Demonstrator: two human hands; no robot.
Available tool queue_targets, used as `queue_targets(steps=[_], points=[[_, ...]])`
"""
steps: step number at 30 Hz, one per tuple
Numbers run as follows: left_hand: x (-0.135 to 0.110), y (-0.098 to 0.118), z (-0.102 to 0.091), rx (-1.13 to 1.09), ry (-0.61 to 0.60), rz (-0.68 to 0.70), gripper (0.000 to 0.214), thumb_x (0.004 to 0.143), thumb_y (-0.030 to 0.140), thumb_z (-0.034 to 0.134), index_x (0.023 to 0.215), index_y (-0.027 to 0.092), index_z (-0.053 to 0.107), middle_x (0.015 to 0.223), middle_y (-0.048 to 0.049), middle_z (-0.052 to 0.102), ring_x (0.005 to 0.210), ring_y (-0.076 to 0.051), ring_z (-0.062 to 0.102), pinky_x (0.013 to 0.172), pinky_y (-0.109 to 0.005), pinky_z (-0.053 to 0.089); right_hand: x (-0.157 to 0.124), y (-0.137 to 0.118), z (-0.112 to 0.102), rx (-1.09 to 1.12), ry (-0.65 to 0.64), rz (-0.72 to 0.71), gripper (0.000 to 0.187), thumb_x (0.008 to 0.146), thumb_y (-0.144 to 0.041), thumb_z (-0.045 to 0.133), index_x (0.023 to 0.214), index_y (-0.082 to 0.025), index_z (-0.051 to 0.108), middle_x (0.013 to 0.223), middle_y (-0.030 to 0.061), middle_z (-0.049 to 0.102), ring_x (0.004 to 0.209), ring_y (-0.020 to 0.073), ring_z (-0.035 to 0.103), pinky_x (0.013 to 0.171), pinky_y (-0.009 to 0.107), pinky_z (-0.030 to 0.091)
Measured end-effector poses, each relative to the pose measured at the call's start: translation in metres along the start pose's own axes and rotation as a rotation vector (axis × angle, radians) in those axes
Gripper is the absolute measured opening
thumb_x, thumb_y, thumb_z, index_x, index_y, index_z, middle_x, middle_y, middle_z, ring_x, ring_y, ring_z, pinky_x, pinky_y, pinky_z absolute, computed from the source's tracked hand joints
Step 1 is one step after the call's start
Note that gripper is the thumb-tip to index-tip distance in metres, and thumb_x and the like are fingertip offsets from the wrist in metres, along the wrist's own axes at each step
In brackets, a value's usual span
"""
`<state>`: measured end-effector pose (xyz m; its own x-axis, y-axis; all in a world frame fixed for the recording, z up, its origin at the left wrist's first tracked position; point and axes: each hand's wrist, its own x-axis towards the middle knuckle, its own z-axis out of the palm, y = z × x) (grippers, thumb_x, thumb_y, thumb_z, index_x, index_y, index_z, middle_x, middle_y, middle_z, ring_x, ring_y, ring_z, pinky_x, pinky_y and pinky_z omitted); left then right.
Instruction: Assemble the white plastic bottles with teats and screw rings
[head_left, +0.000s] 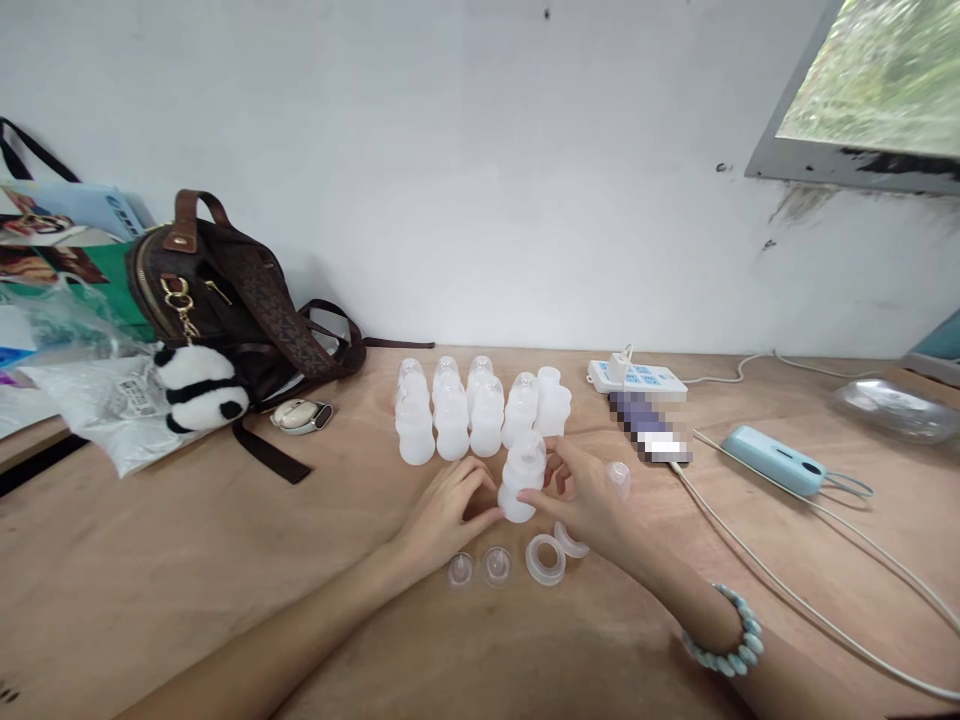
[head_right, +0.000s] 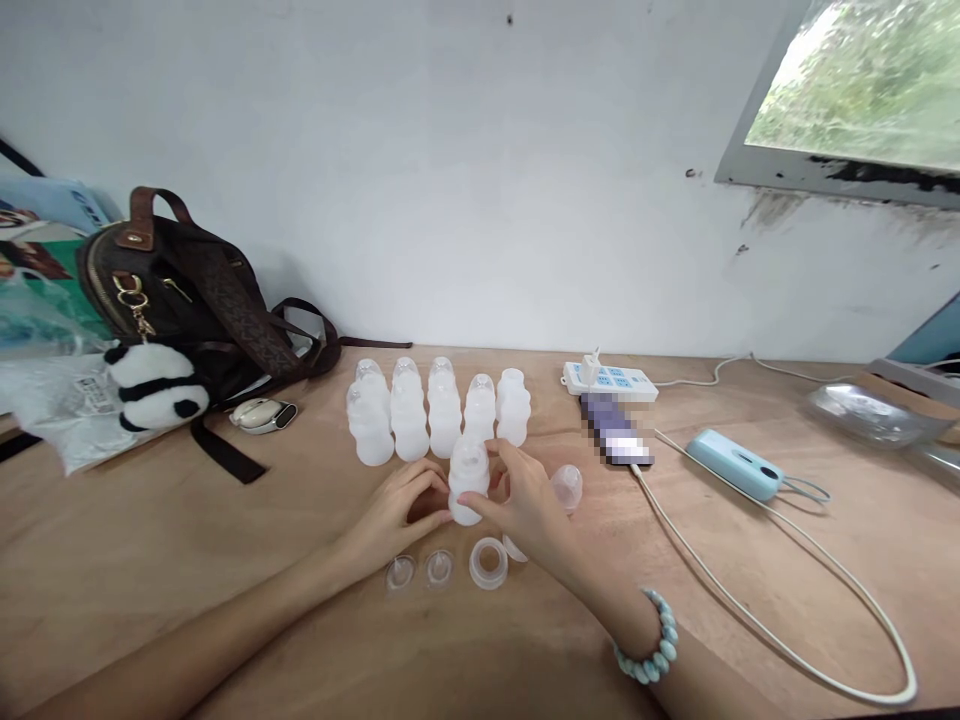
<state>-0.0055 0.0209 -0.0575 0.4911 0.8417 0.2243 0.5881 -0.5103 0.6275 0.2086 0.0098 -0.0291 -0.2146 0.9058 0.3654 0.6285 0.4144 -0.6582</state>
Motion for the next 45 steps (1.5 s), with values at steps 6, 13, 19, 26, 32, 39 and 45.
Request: queue_targets(steps=[6, 13, 19, 26, 32, 39, 45], points=[[0.000, 0.004, -0.002, 0.100, -0.007, 0.006, 0.008, 0.087, 0.026, 0.059, 0.087, 0.018, 0.058, 0.100, -0.0024, 0.062, 0.099, -0.018, 0.054, 0.088, -0.032, 0.044, 0.007, 0.011, -0.003, -0.232, 0.175, 0.005, 0.032, 0.085, -0.042, 0.062, 0.105, -0.019, 0.052, 0.087, 0.0039, 0.061, 0.065, 0.0142, 0.056, 0.057, 0.026, 0.041], [0.000, 0.002, -0.001, 0.121, -0.019, 0.000, 0.006, 0.087, 0.024, 0.057, 0.090, 0.019, 0.058, 0.103, -0.0032, 0.062, 0.102, -0.020, 0.054, 0.091, -0.034, 0.044, 0.007, 0.020, 0.005, -0.314, 0.111, 0.085, 0.022, 0.081, -0.026, 0.062, 0.073, -0.021, 0.042, 0.062, -0.0025, 0.055, 0.058, 0.0140, 0.053, 0.053, 0.024, 0.031], [0.000, 0.003, -0.001, 0.129, -0.028, -0.004, 0.007, 0.088, 0.024, 0.056, 0.089, 0.019, 0.059, 0.103, -0.0032, 0.061, 0.103, -0.020, 0.054, 0.093, -0.035, 0.045, 0.003, 0.014, 0.010, -0.341, 0.054, 0.034, 0.020, 0.086, -0.025, 0.057, 0.069, -0.019, 0.049, 0.063, -0.0001, 0.060, 0.060, 0.0142, 0.055, 0.056, 0.025, 0.031], [-0.001, 0.001, 0.000, 0.129, 0.031, 0.065, 0.009, 0.088, 0.025, 0.056, 0.086, 0.019, 0.063, 0.099, -0.0036, 0.063, 0.098, -0.018, 0.055, 0.088, -0.032, 0.046, 0.001, 0.009, 0.012, -0.312, -0.083, -0.050, 0.011, 0.088, -0.020, 0.055, 0.091, -0.018, 0.065, 0.088, 0.0048, 0.069, 0.081, 0.0177, 0.064, 0.070, 0.028, 0.045], [-0.001, 0.000, 0.001, 0.140, 0.019, 0.055, 0.010, 0.088, 0.025, 0.056, 0.087, 0.019, 0.064, 0.100, -0.0035, 0.063, 0.099, -0.019, 0.055, 0.089, -0.033, 0.047, 0.003, 0.013, 0.016, -0.325, -0.081, -0.147, 0.017, 0.088, -0.019, 0.057, 0.103, -0.016, 0.064, 0.104, 0.0098, 0.067, 0.102, 0.0245, 0.061, 0.086, 0.038, 0.051], [-0.001, -0.001, 0.002, 0.156, 0.021, 0.068, 0.010, 0.088, 0.025, 0.055, 0.086, 0.019, 0.063, 0.101, -0.0036, 0.063, 0.100, -0.019, 0.055, 0.089, -0.033, 0.046, 0.003, 0.019, 0.019, -0.318, -0.107, -0.147, 0.027, 0.088, -0.020, 0.058, 0.114, -0.015, 0.061, 0.114, 0.0109, 0.065, 0.109, 0.0263, 0.061, 0.093, 0.044, 0.052], [-0.001, -0.002, 0.001, 0.143, 0.003, 0.067, 0.011, 0.089, 0.025, 0.054, 0.086, 0.019, 0.063, 0.102, -0.0034, 0.063, 0.100, -0.018, 0.055, 0.088, -0.032, 0.047, 0.003, 0.025, 0.020, -0.273, -0.151, -0.099, 0.036, 0.089, -0.020, 0.057, 0.124, -0.013, 0.057, 0.129, 0.0140, 0.060, 0.120, 0.0269, 0.058, 0.101, 0.046, 0.049]])
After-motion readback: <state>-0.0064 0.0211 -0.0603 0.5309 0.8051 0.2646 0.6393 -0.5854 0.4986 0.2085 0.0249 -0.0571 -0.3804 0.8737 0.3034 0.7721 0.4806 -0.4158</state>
